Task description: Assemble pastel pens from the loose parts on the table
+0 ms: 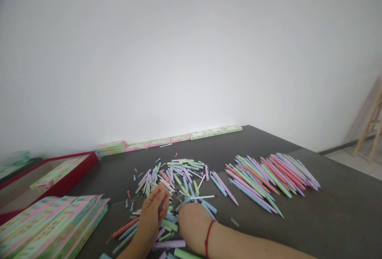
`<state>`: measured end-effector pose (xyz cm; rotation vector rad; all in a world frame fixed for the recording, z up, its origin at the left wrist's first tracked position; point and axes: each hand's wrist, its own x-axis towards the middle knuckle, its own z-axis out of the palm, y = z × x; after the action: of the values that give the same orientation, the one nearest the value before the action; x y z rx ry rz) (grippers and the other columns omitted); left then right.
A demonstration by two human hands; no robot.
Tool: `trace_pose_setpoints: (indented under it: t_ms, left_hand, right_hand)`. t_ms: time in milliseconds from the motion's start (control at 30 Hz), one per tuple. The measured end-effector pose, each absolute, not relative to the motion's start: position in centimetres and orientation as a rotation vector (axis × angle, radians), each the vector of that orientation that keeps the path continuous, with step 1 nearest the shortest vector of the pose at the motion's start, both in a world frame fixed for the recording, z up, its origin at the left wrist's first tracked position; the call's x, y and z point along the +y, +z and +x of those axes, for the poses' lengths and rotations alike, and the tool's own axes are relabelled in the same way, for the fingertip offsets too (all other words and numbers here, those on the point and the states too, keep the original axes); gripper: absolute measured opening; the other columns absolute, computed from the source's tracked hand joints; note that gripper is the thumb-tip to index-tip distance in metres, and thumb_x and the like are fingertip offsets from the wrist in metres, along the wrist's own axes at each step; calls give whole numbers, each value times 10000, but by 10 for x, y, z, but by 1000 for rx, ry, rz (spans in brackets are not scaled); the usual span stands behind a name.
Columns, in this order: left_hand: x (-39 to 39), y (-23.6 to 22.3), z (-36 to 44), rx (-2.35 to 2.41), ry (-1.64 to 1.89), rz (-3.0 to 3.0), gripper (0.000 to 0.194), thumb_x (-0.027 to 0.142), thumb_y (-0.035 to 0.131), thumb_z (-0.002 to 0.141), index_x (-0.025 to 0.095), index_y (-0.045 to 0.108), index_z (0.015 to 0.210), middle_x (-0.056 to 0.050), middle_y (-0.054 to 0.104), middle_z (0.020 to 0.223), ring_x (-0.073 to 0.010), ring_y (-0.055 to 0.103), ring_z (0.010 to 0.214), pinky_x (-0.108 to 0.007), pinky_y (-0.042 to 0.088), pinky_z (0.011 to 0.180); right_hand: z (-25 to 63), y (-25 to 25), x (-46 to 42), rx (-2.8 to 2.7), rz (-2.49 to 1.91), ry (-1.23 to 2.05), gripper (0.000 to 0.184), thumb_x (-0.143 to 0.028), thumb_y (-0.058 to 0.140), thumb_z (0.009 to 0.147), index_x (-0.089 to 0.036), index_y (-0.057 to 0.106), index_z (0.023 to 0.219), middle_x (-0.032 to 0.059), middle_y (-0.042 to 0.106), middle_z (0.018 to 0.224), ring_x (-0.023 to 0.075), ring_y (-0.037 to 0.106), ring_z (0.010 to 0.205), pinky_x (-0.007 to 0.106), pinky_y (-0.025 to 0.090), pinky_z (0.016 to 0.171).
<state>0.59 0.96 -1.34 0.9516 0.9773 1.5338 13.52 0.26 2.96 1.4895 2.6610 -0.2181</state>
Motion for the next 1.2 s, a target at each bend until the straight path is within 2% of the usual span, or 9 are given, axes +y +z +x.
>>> trace_pose_setpoints:
  t_ms: [100,333,533,667,933,1000,1100,1200]
  left_hand:
    - [8,-12,7,988,1518,971,305,443,591,771,191,471,648,120,296,432,-31,157,363,-137,137,326]
    - [9,-15,5,1011,1484,985,359,516,612,726,196,473,643,125,295,411,-26,156,340,-146,126,320]
    - [11,-16,5,1016,1481,994,373,528,606,724,193,468,632,121,301,418,-26,168,346,-148,123,327]
    - [11,-14,6,1014,1482,1002,364,521,604,725,192,476,639,120,307,417,-27,170,346,-150,129,326]
    - [6,-9,9,1017,1481,993,339,470,620,728,188,469,618,110,331,426,-25,190,352,-145,137,332]
    - [5,-8,9,1015,1480,991,331,458,622,730,186,470,618,108,338,427,-25,195,354,-143,138,332]
    - [5,-8,9,1009,1476,981,302,433,606,750,185,479,634,108,342,432,-24,197,352,-138,140,332]
    - [4,-8,9,990,1458,979,243,383,588,771,184,497,666,107,366,444,-21,208,349,-130,149,334]
  right_hand:
    - [140,32,6,2659,1488,-229,177,-125,523,773,-99,654,890,173,703,870,289,680,827,301,511,660]
    - [141,24,8,2633,1579,-196,278,-7,434,791,-96,622,974,173,700,883,286,680,826,325,519,673]
    - [137,32,4,2600,1616,-176,304,9,400,812,-75,612,1013,195,695,886,296,681,818,351,527,652]
    - [136,35,3,2601,1613,-178,322,18,394,812,-63,608,1039,199,690,915,275,676,852,327,516,692]
    - [149,26,12,2666,1547,-339,209,-78,495,755,-56,655,888,221,680,903,294,652,867,321,464,702]
    - [153,27,18,2700,1516,-428,174,-112,526,722,-69,657,830,193,684,851,280,647,806,304,447,653]
    - [163,34,31,2750,1477,-626,92,-158,544,690,-114,624,700,91,653,675,206,606,640,250,394,538]
    - [171,43,45,2799,1441,-894,102,-193,482,742,-157,563,691,-16,558,568,111,507,504,195,339,466]
